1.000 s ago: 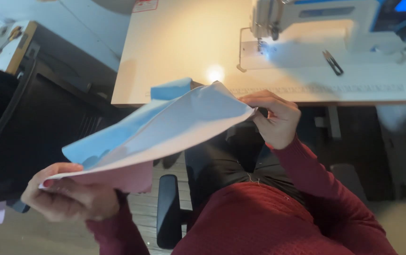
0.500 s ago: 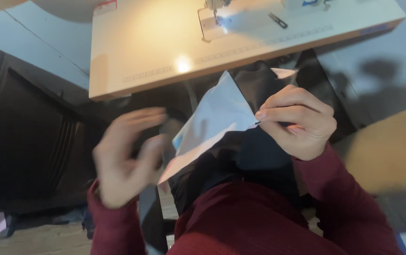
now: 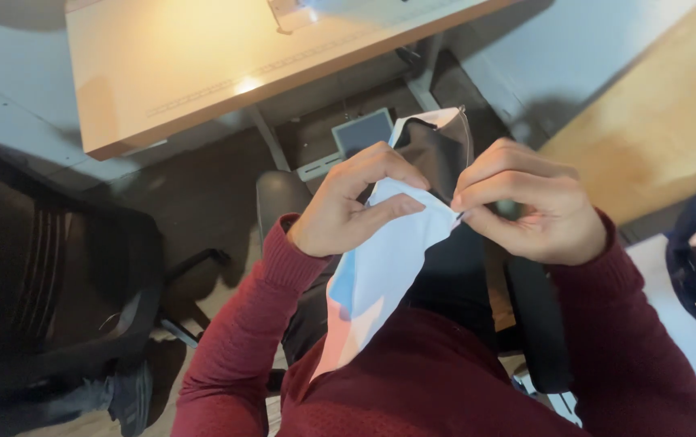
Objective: Trimming excess threads and aligning fabric pieces at a sewing station.
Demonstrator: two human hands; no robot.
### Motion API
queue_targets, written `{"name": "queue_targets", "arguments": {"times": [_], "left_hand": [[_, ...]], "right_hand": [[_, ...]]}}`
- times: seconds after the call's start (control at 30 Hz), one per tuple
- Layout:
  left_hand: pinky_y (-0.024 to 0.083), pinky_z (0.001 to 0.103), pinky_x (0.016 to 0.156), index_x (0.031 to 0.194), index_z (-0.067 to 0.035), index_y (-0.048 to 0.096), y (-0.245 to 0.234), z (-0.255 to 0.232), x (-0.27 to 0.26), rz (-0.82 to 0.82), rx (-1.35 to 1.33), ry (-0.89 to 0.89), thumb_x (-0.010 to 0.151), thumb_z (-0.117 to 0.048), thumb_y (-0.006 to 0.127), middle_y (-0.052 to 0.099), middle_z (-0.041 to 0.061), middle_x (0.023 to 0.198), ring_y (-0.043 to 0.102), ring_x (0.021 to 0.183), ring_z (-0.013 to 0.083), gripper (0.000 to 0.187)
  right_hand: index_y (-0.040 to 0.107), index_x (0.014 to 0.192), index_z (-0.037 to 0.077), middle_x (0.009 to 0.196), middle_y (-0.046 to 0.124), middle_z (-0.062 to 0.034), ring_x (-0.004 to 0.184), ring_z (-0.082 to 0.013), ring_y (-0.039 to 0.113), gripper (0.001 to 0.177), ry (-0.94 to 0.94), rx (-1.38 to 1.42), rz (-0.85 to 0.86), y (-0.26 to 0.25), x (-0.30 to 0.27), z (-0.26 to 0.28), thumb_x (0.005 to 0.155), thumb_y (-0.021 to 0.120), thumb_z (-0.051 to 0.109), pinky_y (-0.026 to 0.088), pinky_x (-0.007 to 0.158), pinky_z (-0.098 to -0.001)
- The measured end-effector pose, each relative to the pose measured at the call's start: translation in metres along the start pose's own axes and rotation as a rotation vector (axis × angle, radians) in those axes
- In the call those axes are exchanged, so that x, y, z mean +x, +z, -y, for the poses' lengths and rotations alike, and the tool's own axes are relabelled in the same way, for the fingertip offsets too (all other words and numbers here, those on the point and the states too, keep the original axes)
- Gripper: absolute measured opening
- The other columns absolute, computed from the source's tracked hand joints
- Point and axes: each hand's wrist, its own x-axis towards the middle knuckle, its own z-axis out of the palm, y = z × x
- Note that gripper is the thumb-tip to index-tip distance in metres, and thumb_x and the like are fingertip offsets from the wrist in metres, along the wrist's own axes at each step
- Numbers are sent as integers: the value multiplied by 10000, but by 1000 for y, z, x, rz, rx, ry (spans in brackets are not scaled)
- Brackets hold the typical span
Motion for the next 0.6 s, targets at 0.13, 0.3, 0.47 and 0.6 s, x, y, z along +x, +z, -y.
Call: {"name": "queue_targets", "arguments": {"times": [0.13, 0.3, 0.47, 0.6], "left_hand": [[546, 313, 982, 1194, -98, 712, 17, -18, -3, 39, -5, 39, 995, -129, 770, 678, 21, 1131, 651, 1091, 172, 209], [533, 333, 980, 1169, -97, 711, 26, -26, 9, 138, 100, 63, 996, -146, 749, 659, 42, 1125, 633, 1101, 218, 184], [530, 334, 976, 1175, -90, 698, 31, -20, 16, 154, 74, 96, 1014, -149, 735, 670, 44, 1118, 637, 1094, 217, 175], [537, 316, 937, 1160, -77, 688, 35, -28, 18, 113, -11, 105, 1004, -123, 744, 663, 56, 1115, 645, 1064, 196, 171]], "right_hand": [[688, 962, 63, 1027, 695, -39, 953, -185, 673, 180, -23, -27, 136, -24, -4, 37, 839, 765, -43, 545, 787, -282], [704, 927, 30, 987, 701, -58, 920, -230, 691, 162, 41, -356, 359, -38, -8, 74, 777, 731, -22, 553, 753, -321], [689, 963, -5, 1004, 682, -97, 940, -271, 700, 251, -99, -615, 385, -42, -17, 80, 723, 755, 28, 556, 743, -342], [660, 924, 6, 1025, 678, -78, 947, -234, 728, 197, -248, -531, 28, -36, -40, 61, 808, 816, -24, 588, 825, -375]]}}
